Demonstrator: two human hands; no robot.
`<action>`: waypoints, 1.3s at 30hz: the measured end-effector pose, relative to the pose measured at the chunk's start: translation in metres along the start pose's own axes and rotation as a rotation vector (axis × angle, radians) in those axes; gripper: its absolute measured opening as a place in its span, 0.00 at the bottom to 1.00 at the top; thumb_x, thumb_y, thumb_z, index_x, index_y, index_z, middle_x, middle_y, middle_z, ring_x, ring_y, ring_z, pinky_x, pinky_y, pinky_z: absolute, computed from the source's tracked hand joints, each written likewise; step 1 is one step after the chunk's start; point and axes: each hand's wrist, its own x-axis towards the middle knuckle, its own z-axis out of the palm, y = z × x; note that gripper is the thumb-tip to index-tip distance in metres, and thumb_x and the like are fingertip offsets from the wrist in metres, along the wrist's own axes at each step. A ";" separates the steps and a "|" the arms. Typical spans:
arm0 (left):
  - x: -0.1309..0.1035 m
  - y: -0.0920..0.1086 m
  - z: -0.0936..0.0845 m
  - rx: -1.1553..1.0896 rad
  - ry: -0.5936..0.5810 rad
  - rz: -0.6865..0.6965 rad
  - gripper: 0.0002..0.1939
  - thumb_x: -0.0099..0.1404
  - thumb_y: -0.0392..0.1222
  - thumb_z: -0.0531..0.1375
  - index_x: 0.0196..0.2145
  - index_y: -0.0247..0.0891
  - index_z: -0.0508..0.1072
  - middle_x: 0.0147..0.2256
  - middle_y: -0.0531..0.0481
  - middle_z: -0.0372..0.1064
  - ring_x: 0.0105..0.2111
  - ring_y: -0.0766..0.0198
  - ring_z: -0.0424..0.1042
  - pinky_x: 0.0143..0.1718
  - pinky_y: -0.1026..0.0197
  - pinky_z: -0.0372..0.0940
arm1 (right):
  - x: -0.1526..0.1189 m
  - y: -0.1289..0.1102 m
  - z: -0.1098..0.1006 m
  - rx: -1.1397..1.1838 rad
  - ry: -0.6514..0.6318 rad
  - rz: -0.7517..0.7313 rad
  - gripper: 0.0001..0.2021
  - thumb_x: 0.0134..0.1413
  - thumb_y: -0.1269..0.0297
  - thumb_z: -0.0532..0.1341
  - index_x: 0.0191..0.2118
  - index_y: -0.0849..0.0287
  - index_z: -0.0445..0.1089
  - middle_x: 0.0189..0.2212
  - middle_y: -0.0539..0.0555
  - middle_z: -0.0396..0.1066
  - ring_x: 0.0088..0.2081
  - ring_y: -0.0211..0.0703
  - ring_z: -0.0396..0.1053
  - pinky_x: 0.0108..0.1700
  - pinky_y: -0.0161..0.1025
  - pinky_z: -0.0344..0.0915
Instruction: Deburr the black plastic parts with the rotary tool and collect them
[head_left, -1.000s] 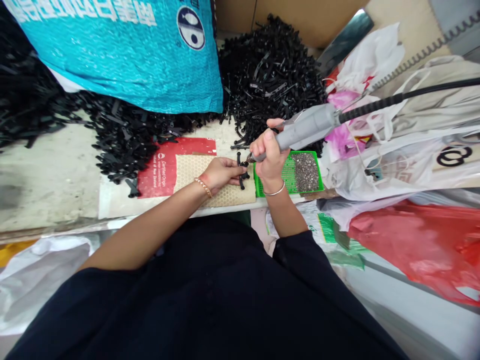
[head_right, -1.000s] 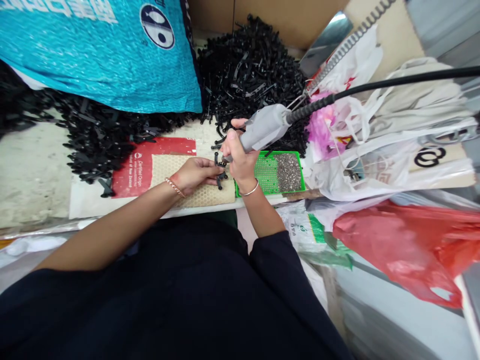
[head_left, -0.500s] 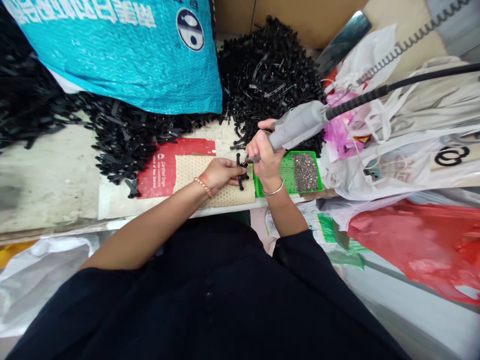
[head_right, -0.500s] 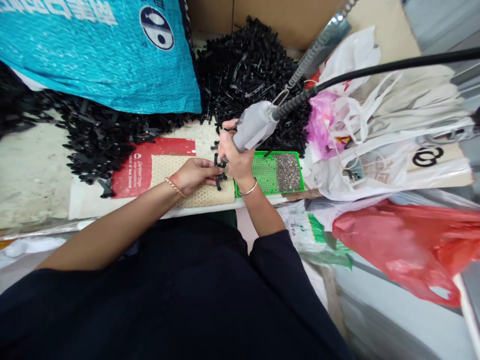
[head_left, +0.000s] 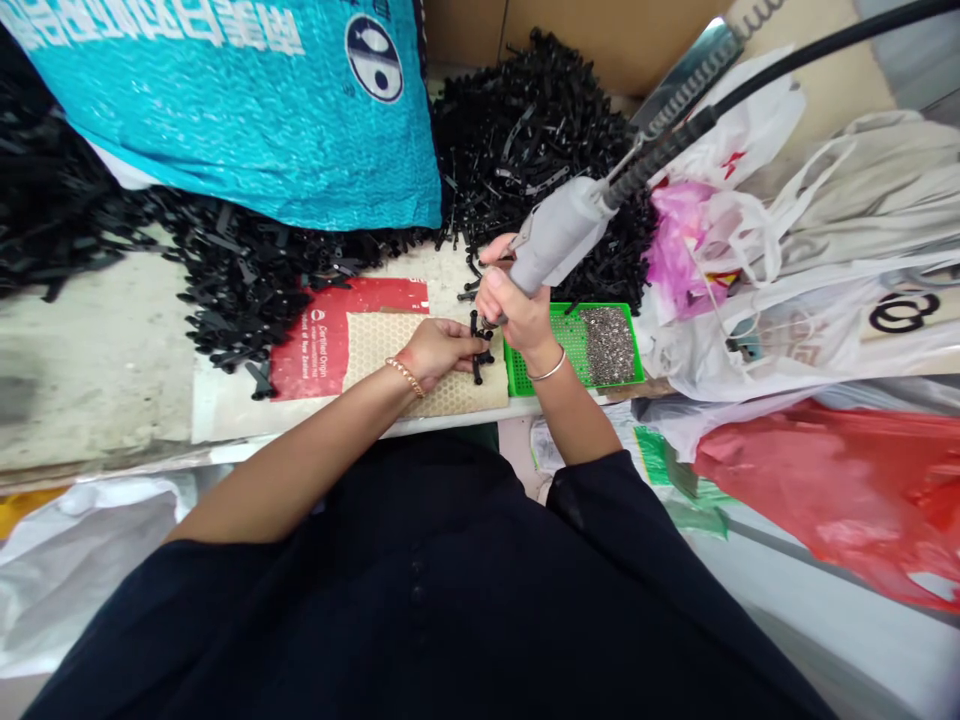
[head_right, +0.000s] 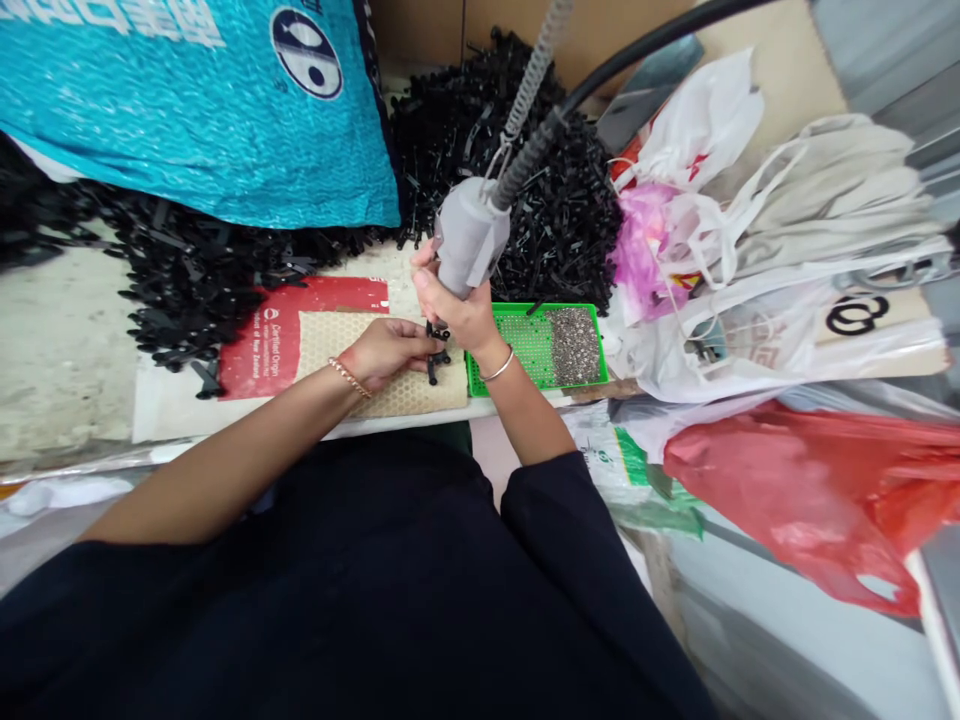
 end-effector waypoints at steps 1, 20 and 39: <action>0.000 0.000 0.000 -0.002 -0.003 0.000 0.16 0.50 0.30 0.81 0.22 0.30 0.76 0.24 0.48 0.76 0.23 0.66 0.75 0.30 0.62 0.75 | -0.001 -0.003 0.001 -0.008 0.015 0.006 0.25 0.51 0.39 0.73 0.44 0.48 0.66 0.21 0.40 0.54 0.24 0.41 0.65 0.28 0.42 0.69; -0.004 0.004 0.001 -0.063 0.069 -0.023 0.14 0.64 0.29 0.75 0.28 0.32 0.73 0.29 0.45 0.81 0.26 0.64 0.81 0.31 0.65 0.78 | 0.012 0.009 -0.082 -0.144 0.516 -0.227 0.27 0.53 0.35 0.70 0.48 0.49 0.68 0.22 0.38 0.54 0.22 0.35 0.59 0.27 0.36 0.62; -0.007 0.007 0.001 -0.046 0.047 -0.055 0.11 0.69 0.27 0.69 0.29 0.32 0.75 0.30 0.43 0.82 0.27 0.64 0.82 0.31 0.65 0.78 | 0.013 0.014 -0.083 -0.165 0.516 -0.222 0.28 0.49 0.34 0.73 0.45 0.49 0.71 0.20 0.37 0.57 0.20 0.33 0.59 0.25 0.34 0.65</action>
